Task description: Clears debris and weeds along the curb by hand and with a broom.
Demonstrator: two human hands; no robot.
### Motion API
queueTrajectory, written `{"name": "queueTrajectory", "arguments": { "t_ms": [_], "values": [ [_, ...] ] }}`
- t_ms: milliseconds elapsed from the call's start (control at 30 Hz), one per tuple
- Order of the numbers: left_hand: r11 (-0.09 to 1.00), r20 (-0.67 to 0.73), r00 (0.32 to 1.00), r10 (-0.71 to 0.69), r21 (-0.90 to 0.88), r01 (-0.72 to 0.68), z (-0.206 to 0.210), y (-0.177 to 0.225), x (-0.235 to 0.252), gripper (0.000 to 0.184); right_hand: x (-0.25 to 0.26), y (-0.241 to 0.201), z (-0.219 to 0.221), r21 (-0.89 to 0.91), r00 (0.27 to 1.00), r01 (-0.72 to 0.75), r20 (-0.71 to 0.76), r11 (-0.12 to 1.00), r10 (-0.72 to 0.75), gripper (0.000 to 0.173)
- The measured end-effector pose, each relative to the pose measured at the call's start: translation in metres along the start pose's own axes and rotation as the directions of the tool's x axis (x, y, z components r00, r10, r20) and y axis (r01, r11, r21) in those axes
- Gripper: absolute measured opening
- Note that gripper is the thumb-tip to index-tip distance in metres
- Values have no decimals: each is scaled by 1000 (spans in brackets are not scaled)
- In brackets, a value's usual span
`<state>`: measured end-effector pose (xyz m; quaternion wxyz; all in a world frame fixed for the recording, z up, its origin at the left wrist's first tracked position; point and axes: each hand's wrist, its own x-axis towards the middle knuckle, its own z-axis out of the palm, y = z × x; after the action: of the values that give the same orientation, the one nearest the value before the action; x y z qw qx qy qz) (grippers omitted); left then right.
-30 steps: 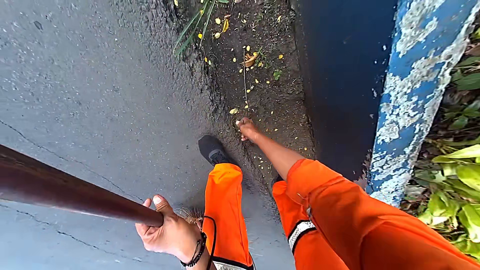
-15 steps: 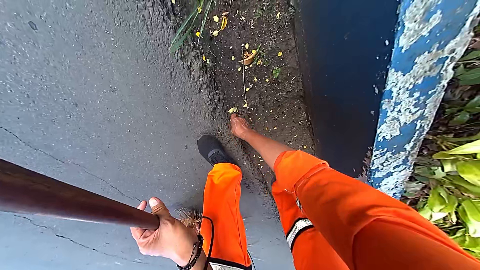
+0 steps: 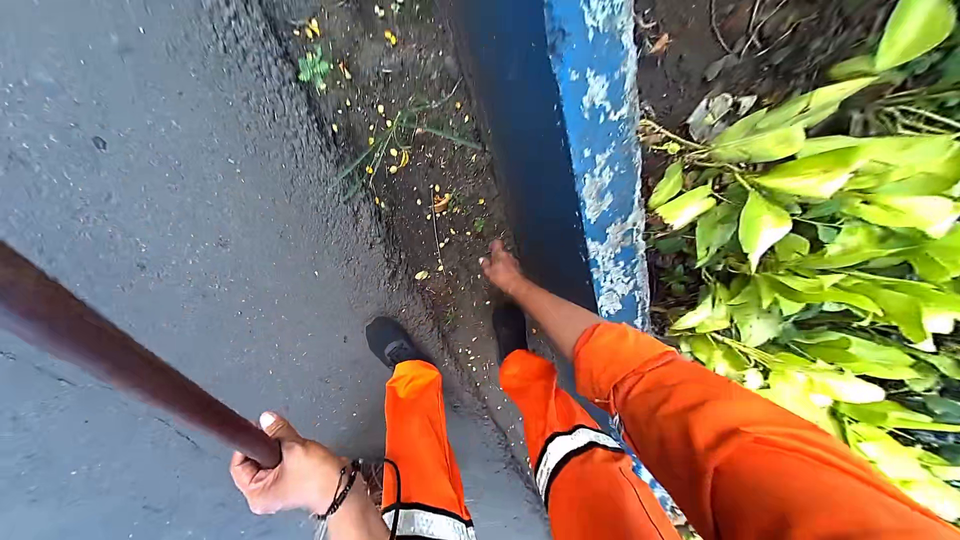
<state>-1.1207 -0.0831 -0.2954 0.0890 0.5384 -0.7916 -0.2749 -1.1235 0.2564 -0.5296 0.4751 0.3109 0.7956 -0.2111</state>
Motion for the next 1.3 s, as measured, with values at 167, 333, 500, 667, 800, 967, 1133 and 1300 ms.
{"name": "queueTrajectory", "arguments": {
  "t_ms": [167, 333, 500, 667, 800, 967, 1133, 1300],
  "values": [
    [998, -2, 999, -55, 29, 55, 5, 6, 16, 26, 67, -42, -24, -174, 990, -101, -119, 980, 81, 72],
    [1000, 17, 999, -27, 2, 27, 7, 12, 22, 28, 75, -61, 2, -292, 998, -67, -18, 954, 65, 33],
    [998, 9, 998, -64, 1, 64, 20, 18, 10, 25, 37, -79, 14, -308, 959, 275, 163, 911, -234, 31],
    [998, 10, 998, -60, 10, 60, 25, 27, 6, 23, 90, -107, -33, -351, 994, 46, -73, 935, -76, 55],
    [997, -7, 998, -61, -38, 61, 22, 27, 12, 27, 95, -115, -26, -425, 974, 214, 166, 880, -156, 26],
    [996, -15, 996, -88, -30, 87, 28, 32, 16, 26, 74, -176, 4, -269, 775, 630, 270, 728, -571, 28],
    [995, -31, 994, -101, -21, 100, 27, 28, 29, 26, 150, -248, -32, -491, 552, 722, -16, 487, -834, 39],
    [995, -33, 995, -99, -17, 99, 30, 29, 34, 21, 162, -279, -73, -535, 906, 233, -183, 812, -381, 48]
  ]
}}
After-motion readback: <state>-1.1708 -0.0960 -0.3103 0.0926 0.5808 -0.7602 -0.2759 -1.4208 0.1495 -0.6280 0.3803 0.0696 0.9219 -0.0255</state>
